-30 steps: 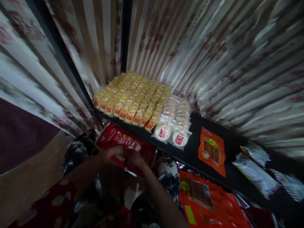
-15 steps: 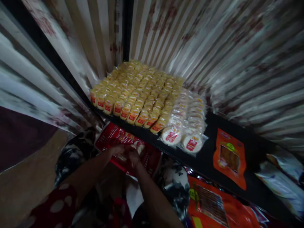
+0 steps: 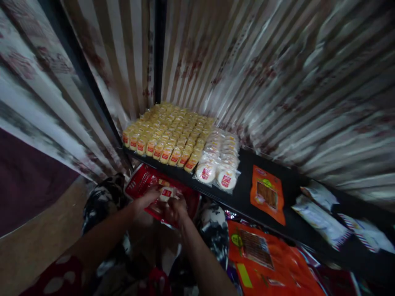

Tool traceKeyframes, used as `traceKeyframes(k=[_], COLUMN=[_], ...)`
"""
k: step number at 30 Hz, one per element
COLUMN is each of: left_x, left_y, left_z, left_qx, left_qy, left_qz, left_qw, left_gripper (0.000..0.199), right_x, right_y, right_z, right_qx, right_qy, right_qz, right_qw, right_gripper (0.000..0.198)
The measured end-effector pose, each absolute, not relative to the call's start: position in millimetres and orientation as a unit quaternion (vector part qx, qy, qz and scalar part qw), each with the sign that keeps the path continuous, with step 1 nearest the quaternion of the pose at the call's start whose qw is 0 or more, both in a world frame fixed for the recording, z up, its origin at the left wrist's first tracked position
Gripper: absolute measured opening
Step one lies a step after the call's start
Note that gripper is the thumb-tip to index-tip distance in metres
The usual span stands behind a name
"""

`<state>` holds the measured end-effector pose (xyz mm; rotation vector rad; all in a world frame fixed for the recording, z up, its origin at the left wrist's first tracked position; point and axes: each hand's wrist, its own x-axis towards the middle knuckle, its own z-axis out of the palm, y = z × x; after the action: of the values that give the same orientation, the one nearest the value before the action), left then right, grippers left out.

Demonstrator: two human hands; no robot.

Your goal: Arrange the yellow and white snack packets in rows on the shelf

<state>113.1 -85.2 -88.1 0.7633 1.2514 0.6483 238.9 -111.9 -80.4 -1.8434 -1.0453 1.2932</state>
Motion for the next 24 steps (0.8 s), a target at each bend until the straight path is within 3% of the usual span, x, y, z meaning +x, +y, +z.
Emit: traceKeyframes(k=[5,8,12,17,24], left_x=[116,120,126,146,208], left_y=[-101,-107,-108,-104,-102], left_z=[-54,-38,-17,14,59], left_qx=[0.241,0.307,0.45,0.652,0.74], left_qy=[0.612,0.618,0.567,0.501,0.493], left_qz=[0.304,0.294,0.298,0.265,0.264], left_qw=[0.689,0.661,0.622,0.504,0.374], left_gripper=[0.032,0.032,0.028,0.034,0.043], right_x=[239,250,273,303,359], right_y=[-133,-146,-156,-162,-168], right_z=[-49,-44,-37,-11,17], right_qx=[-0.68,-0.671,-0.696,-0.676,-0.658], right_qy=[-0.109,-0.174,-0.307,-0.426,-0.434], right_qz=[0.57,0.559,0.462,0.378,0.345], right_qw=[0.448,0.455,0.456,0.467,0.509], right_gripper=[0.04,0.033,0.035,0.033,0.031])
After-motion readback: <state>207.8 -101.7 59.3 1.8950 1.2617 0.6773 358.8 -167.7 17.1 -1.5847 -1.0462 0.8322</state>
